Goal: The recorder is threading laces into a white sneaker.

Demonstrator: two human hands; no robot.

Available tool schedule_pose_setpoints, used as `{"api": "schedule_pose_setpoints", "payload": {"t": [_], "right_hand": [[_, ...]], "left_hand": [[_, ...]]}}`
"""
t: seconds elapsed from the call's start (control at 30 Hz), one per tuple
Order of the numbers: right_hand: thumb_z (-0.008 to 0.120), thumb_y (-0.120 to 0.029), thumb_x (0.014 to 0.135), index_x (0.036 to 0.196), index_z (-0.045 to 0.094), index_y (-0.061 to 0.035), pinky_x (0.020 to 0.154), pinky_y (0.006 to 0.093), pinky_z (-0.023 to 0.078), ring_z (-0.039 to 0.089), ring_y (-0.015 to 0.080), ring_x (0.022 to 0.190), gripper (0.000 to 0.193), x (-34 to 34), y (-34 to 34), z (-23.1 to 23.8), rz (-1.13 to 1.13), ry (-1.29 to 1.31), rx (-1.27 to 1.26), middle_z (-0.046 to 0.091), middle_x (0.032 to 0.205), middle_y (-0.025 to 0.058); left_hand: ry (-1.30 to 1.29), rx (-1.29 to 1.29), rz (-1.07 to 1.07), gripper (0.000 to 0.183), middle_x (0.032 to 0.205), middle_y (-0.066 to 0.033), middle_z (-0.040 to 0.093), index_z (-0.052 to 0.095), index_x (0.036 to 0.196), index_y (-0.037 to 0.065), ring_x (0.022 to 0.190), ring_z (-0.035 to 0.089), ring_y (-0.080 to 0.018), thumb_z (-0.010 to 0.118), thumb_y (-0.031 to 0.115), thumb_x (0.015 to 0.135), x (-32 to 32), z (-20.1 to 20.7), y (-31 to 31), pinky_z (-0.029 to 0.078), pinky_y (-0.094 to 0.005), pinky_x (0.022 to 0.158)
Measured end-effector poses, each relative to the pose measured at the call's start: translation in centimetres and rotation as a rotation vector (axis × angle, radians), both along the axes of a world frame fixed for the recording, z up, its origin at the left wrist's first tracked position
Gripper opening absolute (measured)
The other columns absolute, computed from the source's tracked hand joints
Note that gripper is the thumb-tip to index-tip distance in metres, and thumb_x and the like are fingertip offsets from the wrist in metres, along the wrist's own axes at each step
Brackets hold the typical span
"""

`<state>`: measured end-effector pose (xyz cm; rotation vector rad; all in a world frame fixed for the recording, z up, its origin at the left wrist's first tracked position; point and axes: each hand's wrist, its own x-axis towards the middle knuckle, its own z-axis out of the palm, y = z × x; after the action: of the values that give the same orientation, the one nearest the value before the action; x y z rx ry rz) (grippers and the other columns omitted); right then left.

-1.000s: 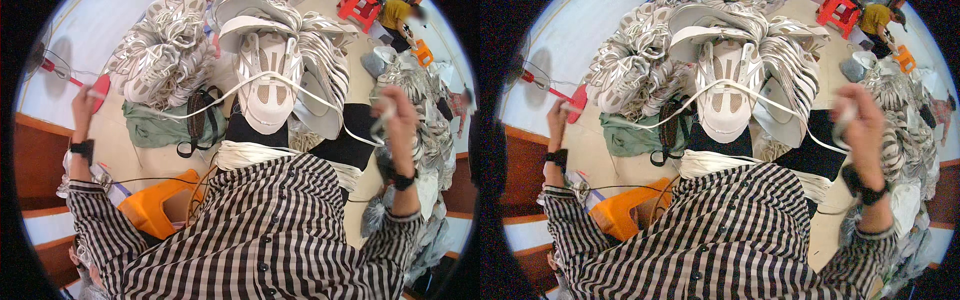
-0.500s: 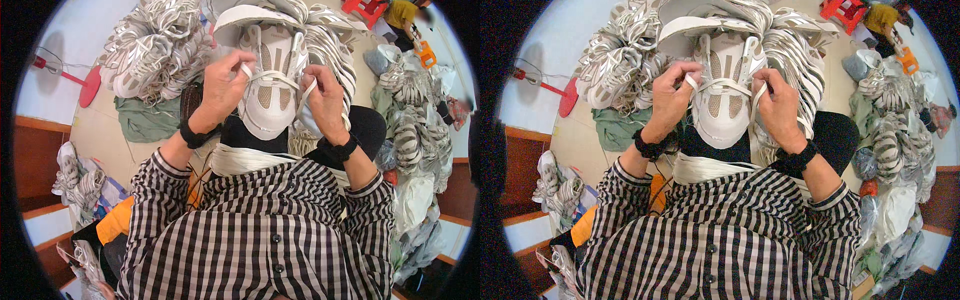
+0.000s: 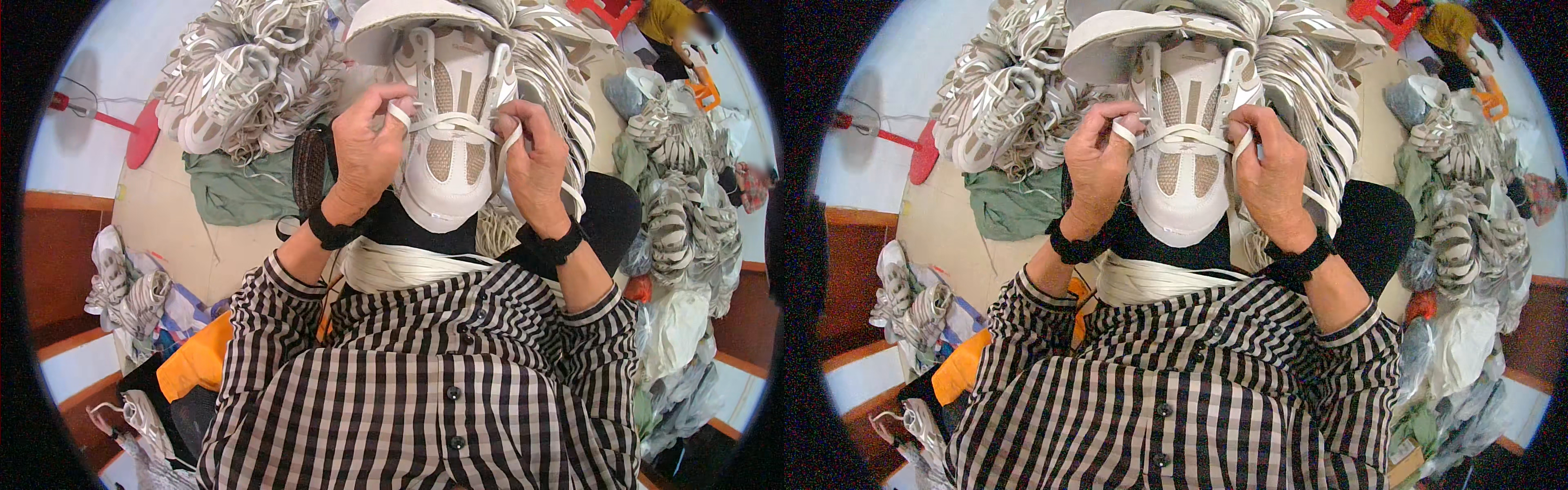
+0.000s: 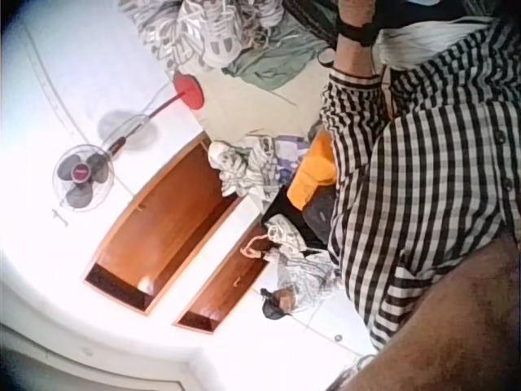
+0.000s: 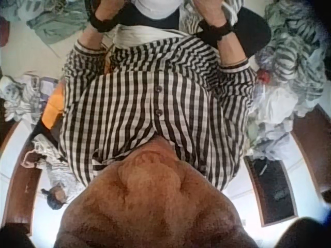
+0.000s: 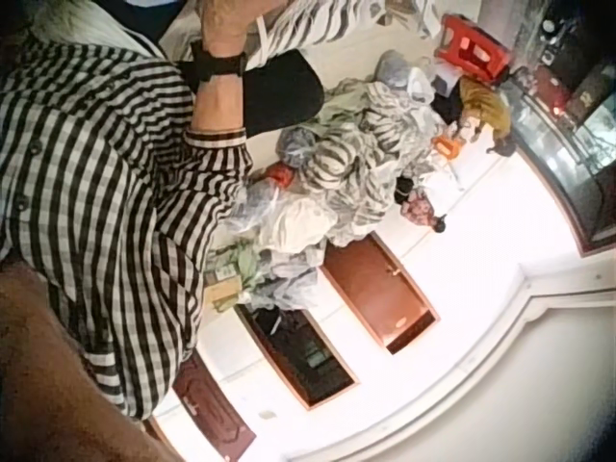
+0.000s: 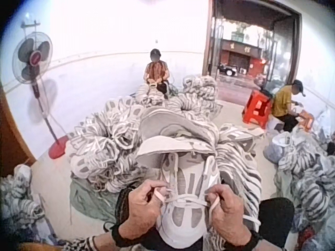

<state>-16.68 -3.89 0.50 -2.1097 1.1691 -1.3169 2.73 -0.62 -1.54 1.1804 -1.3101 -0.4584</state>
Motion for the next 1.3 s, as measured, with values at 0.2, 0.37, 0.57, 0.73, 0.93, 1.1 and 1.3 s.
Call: {"api": "schedule_pose_setpoints", "payload": {"t": [0.2,0.37,0.57,0.73,0.93,1.1,1.3], "right_hand": [[0.054,0.004,0.077,0.094,0.056,-0.0028,0.062,0.0358,0.048,0.060,0.0309,0.066,0.018,-0.3,0.0,0.3,0.050,0.168,-0.177,0.060,0.074,0.0141],[0.051,0.006,0.074,0.092,0.056,-0.0032,0.066,0.0372,0.048,0.059,0.0339,0.071,0.021,-0.1,0.3,1.5,0.043,0.323,-0.097,0.059,0.075,0.0162],[0.047,0.005,0.076,0.088,0.055,-0.0016,0.064,0.0357,0.047,0.059,0.0357,0.069,0.016,-0.2,-1.3,3.8,0.177,0.191,0.262,0.059,0.075,0.0198],[0.048,0.004,0.076,0.095,0.052,-0.0029,0.064,0.0429,0.047,0.060,0.0395,0.073,0.021,0.1,-0.8,3.0,0.138,0.503,-0.069,0.060,0.076,0.0219],[0.048,0.005,0.076,0.096,0.052,-0.0022,0.065,0.0428,0.046,0.060,0.0390,0.074,0.021,0.0,-1.3,2.8,0.166,0.273,0.174,0.061,0.080,0.0210],[0.048,0.004,0.076,0.096,0.052,-0.0019,0.065,0.0410,0.047,0.061,0.0377,0.072,0.021,0.0,-1.2,2.5,0.154,0.319,0.125,0.061,0.078,0.0199],[0.049,0.002,0.079,0.100,0.053,-0.0012,0.066,0.0387,0.048,0.061,0.0368,0.074,0.022,-1.6,-0.8,4.7,0.229,0.315,0.166,0.061,0.078,0.0183]], "left_hand": [[-0.005,0.016,-0.031,0.011,0.083,-0.0028,0.063,0.062,0.097,0.000,0.075,0.058,-0.0081,0.060,0.005,0.087,0.2,-0.6,0.0,0.045,-0.0219,0.068],[-0.279,-0.245,0.065,0.016,0.083,-0.0058,0.064,0.063,0.100,0.002,0.073,0.058,-0.0095,0.062,0.006,0.085,0.3,-0.7,-0.1,0.046,-0.0231,0.068],[-0.157,-0.138,-0.001,0.018,0.084,-0.0066,0.064,0.063,0.103,0.005,0.072,0.058,-0.0118,0.062,0.006,0.085,0.2,-0.2,0.3,0.046,-0.0237,0.067],[-0.174,-0.133,-0.011,0.019,0.086,-0.0079,0.064,0.063,0.105,0.005,0.073,0.059,-0.0127,0.062,0.007,0.086,0.2,-0.1,0.2,0.047,-0.0256,0.067],[-0.408,-0.272,0.006,0.029,0.087,-0.0121,0.063,0.062,0.105,0.004,0.074,0.061,-0.0241,0.058,-0.003,0.077,0.5,0.9,-0.2,0.049,-0.0314,0.068],[-0.653,-0.236,-0.091,0.040,0.092,-0.0150,0.063,0.058,0.110,0.005,0.081,0.060,-0.0328,0.053,-0.006,0.071,0.2,1.7,-0.9,0.049,-0.0376,0.072],[-0.544,0.033,-0.419,0.037,0.094,-0.0159,0.062,0.058,0.109,0.007,0.085,0.059,-0.0348,0.049,-0.004,0.075,2.8,4.1,-1.4,0.049,-0.0399,0.075]]}}
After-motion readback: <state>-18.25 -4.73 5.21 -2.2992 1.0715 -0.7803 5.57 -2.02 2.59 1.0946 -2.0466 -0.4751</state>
